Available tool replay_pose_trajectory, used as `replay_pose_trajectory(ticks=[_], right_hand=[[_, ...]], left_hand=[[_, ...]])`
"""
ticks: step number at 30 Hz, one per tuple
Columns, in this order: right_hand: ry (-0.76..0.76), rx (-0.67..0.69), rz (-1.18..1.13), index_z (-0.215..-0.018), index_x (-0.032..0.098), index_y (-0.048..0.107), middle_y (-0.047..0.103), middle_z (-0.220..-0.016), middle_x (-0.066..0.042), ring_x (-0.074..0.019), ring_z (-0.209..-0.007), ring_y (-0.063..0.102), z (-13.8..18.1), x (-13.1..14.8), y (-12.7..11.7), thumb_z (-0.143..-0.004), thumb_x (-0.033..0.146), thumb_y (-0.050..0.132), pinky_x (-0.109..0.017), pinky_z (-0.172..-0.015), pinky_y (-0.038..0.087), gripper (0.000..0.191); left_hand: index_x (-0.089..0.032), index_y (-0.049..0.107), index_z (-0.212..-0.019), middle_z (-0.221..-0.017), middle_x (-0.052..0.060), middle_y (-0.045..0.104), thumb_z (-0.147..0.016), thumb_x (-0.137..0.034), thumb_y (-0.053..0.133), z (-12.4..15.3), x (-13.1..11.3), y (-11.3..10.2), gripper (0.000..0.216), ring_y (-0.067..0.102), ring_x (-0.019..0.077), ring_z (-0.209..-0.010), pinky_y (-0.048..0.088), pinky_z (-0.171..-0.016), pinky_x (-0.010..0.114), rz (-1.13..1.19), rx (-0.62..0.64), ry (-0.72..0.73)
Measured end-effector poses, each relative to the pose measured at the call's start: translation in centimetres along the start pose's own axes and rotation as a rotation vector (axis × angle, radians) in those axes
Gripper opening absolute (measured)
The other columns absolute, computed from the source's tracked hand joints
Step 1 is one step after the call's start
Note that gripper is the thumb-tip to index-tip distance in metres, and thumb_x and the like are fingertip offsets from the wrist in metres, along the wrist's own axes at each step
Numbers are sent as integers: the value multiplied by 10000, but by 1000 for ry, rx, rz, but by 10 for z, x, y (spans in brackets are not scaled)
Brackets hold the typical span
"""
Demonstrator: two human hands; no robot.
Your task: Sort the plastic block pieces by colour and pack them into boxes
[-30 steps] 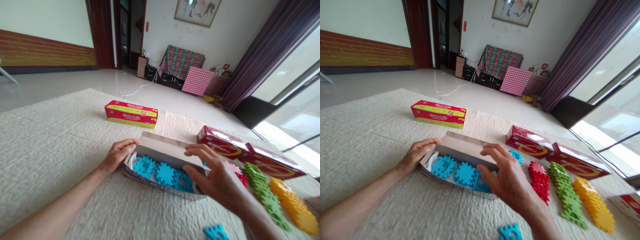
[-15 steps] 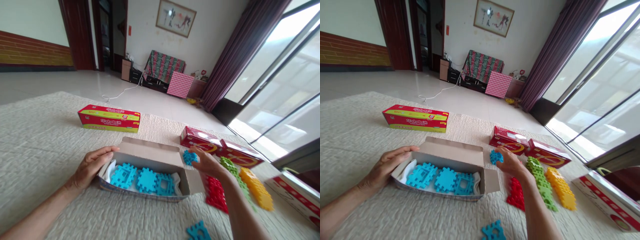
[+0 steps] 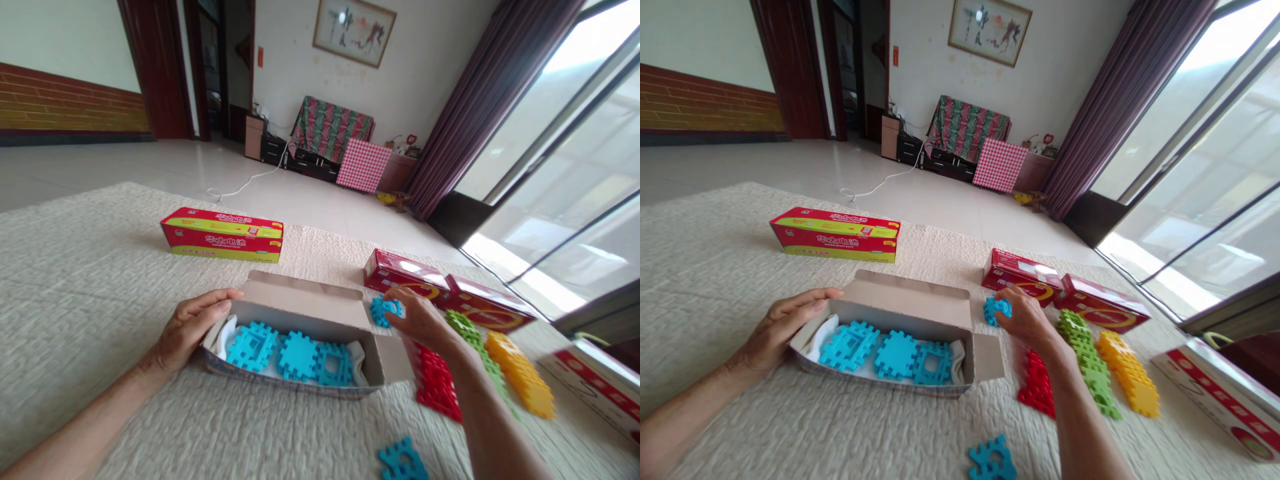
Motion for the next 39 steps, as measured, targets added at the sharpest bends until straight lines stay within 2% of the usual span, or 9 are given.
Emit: replay_pose_trajectory(ticks=[7, 10, 14, 20, 26, 31, 33, 35, 39], right_hand=[[-167, -104, -161, -1047, 241, 605, 646, -1067, -41, -203, -934, 617, 28, 90, -57, -755, 347, 646, -362, -835, 491, 313], [-212, 41, -191, -1022, 253, 601, 632, -1057, -19, -173, -891, 612, 40, 128, -53, -747, 300, 660, -326, -806, 497, 286], [-223, 193, -206, -1015, 233, 594, 615, -1030, -24, -161, -869, 592, 43, 143, -34, -756, 249, 642, -319, -789, 485, 264], [-212, 194, -160, -1031, 222, 580, 599, -1059, -40, -173, -900, 566, 44, 136, -30, -760, 264, 649, -325, -783, 456, 283], [-226, 203, -125, -863, 229, 617, 643, -821, -3, -128, -706, 573, 46, 131, -43, -876, 256, 489, -281, -649, 430, 132], [-72, -127, -104, -915, 207, 644, 688, -907, -40, -161, -800, 631, 27, 73, -59, -853, 259, 479, -295, -717, 472, 184], [-12, -163, -78, -970, 200, 642, 690, -983, -63, -193, -882, 638, 19, 43, -51, -801, 231, 503, -329, -784, 483, 221], [24, -79, -61, -1013, 197, 626, 679, -1047, -78, -219, -958, 631, 13, 18, -33, -739, 187, 524, -354, -840, 479, 292], [1, 57, -63, -1041, 180, 581, 649, -1090, -100, -224, -1018, 605, 7, -3, 7, -652, 79, 488, -361, -893, 457, 412]], left_hand=[[-183, 674, -1002, -779, 5, 678, -747, -438, 615, 0, -4, 0, 365, 567, 137, -622, 438, -533, 204, -23, -7, 20], [-179, 681, -981, -747, -1, 672, -743, -434, 608, 2, -9, 1, 356, 560, 133, -600, 437, -525, 201, -48, -11, 34], [-173, 689, -956, -750, 1, 673, -733, -433, 611, 3, -13, 2, 351, 554, 128, -593, 436, -524, 200, -68, -23, 48], [-181, 692, -954, -721, -6, 664, -739, -440, 601, 2, -12, 2, 349, 536, 123, -573, 422, -508, 195, -91, -24, 65], [-188, 692, -971, -762, 2, 680, -737, -459, 609, 1, -8, 0, 367, 560, 136, -603, 438, -521, 200, -85, -25, 53], [-199, 684, -1016, -861, 18, 698, -738, -472, 634, -2, 1, -3, 394, 582, 141, -643, 450, -536, 203, -66, -12, 20], [-204, 692, -1012, -921, 29, 703, -735, -477, 639, -3, 2, -5, 393, 596, 151, -682, 456, -547, 204, -81, -26, 26], [-208, 703, -995, -996, 39, 701, -732, -476, 639, -3, 1, -6, 381, 616, 176, -769, 476, -589, 209, -99, -40, 43], [-209, 710, -977, -959, 27, 705, -729, -477, 632, 0, -4, -3, 374, 612, 173, -764, 472, -605, 207, -110, -54, 46]])
Point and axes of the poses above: each hand's wrist, its own z-axis away from the middle knuckle, its own y-axis out of the palm, x = y × z, the point moved 4 cm from there along -z, towards the middle knuckle
